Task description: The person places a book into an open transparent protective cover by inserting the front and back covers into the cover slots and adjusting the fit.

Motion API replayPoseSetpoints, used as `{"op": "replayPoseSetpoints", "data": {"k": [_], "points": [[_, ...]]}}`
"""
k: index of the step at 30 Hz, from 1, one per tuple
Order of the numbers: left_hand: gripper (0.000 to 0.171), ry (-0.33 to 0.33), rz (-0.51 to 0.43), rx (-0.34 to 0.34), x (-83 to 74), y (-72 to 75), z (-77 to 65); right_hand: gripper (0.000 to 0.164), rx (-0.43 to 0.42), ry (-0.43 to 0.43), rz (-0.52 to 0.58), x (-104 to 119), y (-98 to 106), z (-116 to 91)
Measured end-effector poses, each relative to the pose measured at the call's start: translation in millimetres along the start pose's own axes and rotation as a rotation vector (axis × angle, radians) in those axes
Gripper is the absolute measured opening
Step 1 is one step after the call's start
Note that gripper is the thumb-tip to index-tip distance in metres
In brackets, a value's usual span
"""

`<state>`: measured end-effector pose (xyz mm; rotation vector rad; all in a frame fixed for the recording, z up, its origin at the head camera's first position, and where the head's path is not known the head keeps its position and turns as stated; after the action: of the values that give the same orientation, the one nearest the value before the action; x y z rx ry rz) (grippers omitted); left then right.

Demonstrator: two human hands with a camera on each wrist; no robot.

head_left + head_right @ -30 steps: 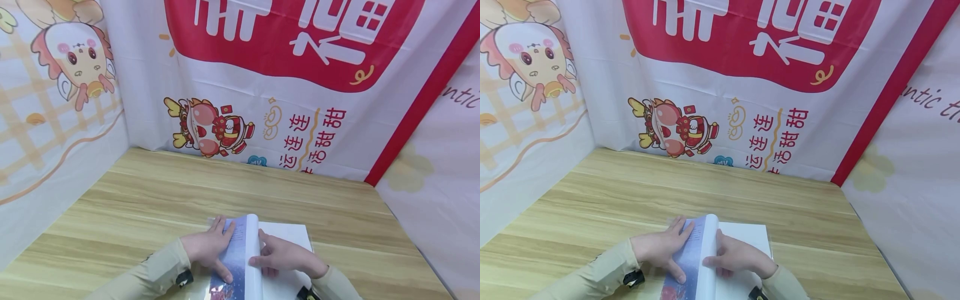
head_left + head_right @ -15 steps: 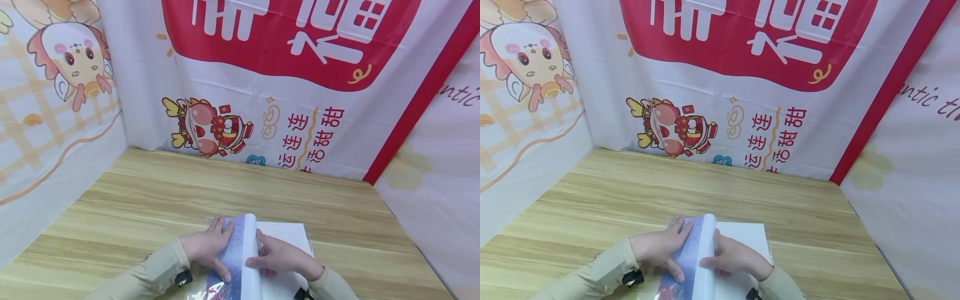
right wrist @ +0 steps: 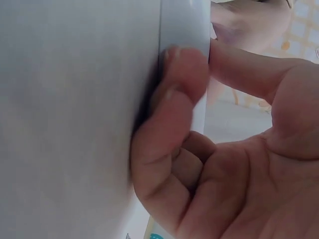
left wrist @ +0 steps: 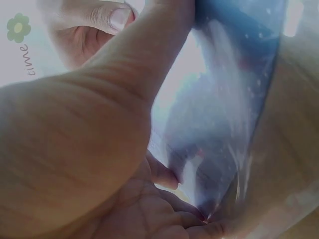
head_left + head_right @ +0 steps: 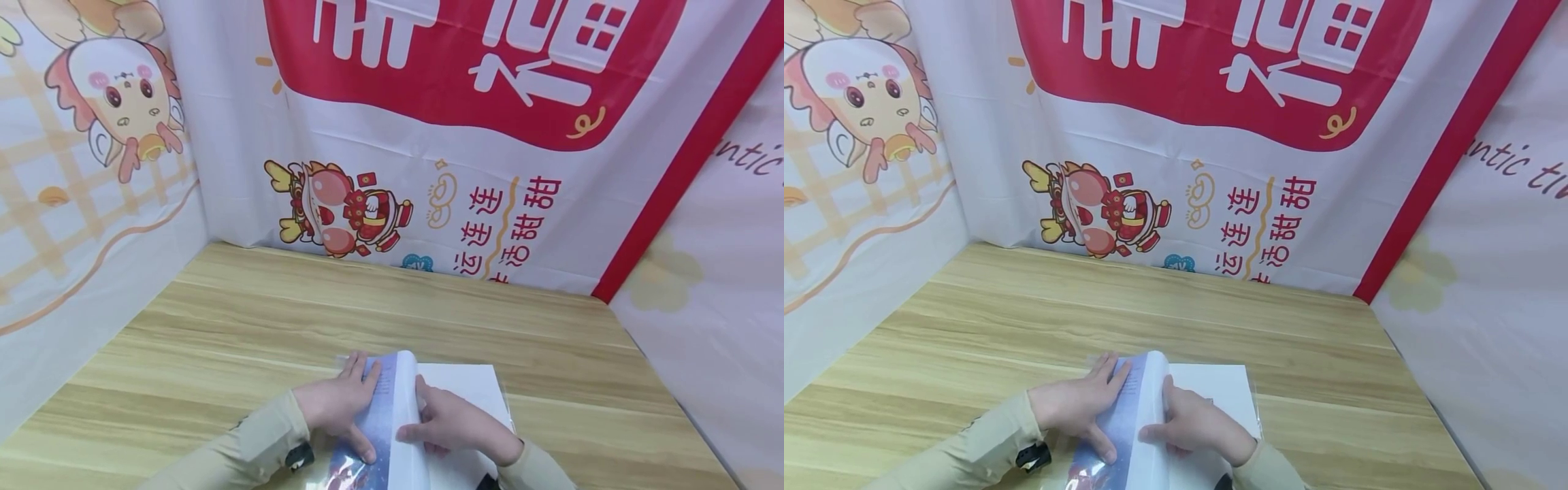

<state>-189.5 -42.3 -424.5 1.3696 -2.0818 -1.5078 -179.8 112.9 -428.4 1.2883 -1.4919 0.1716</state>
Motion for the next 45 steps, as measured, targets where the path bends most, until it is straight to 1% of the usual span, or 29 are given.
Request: {"op": "replayPoseSetpoints", "data": {"k": [2,5,9,12,16,19,29,34,40,45], "points": [[0.135,0.0,0.004,-0.005,-0.5,-0.3,-0.4,0.098,-0.015,-0.015,-0.037,2.0,-0.5,0.0],[0.136,-0.004,0.01,-0.014,-1.2,-0.5,-1.1,0.099,-0.03,-0.037,-0.084,4.6,-0.8,0.6],[0.136,-0.004,0.007,-0.016,-1.3,-0.7,-1.7,0.1,-0.03,-0.039,-0.102,6.1,-1.2,0.7],[0.135,0.0,0.001,-0.008,-1.1,-0.9,-1.9,0.1,-0.012,-0.028,-0.08,5.1,-1.1,1.0],[0.135,0.001,-0.005,-0.001,-1.2,-0.5,-1.7,0.098,0.037,-0.008,-0.009,1.9,1.1,1.0],[0.134,-0.001,-0.009,0.003,-1.4,-0.1,-1.1,0.098,0.059,0.013,0.018,0.1,2.7,0.5],[0.134,-0.013,-0.005,-0.007,-2.1,-0.1,-1.2,0.098,0.04,0.029,0.01,0.5,1.4,1.1],[0.134,-0.016,-0.011,-0.009,-2.6,-1.1,-1.6,0.098,0.026,0.02,-0.006,0.5,0.6,1.9],[0.134,-0.019,0.009,-0.019,-2.4,-0.9,-1.1,0.095,-0.001,0.014,-0.029,3.6,-0.1,4.0],[0.135,-0.018,0.008,-0.023,-3.0,-0.9,-0.7,0.094,-0.012,-0.013,-0.036,5.0,-1.0,4.5]]}}
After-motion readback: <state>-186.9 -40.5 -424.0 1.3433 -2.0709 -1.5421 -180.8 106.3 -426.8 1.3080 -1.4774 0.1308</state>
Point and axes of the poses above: each hand's wrist, its own z-axis towards the middle knuckle, its own y-axis out of the back of the hand, x = y × z, the point moved 6 cm from there along z, towards the middle knuckle, and after that the axes turned 15 degrees about x, right-handed, at the moved point
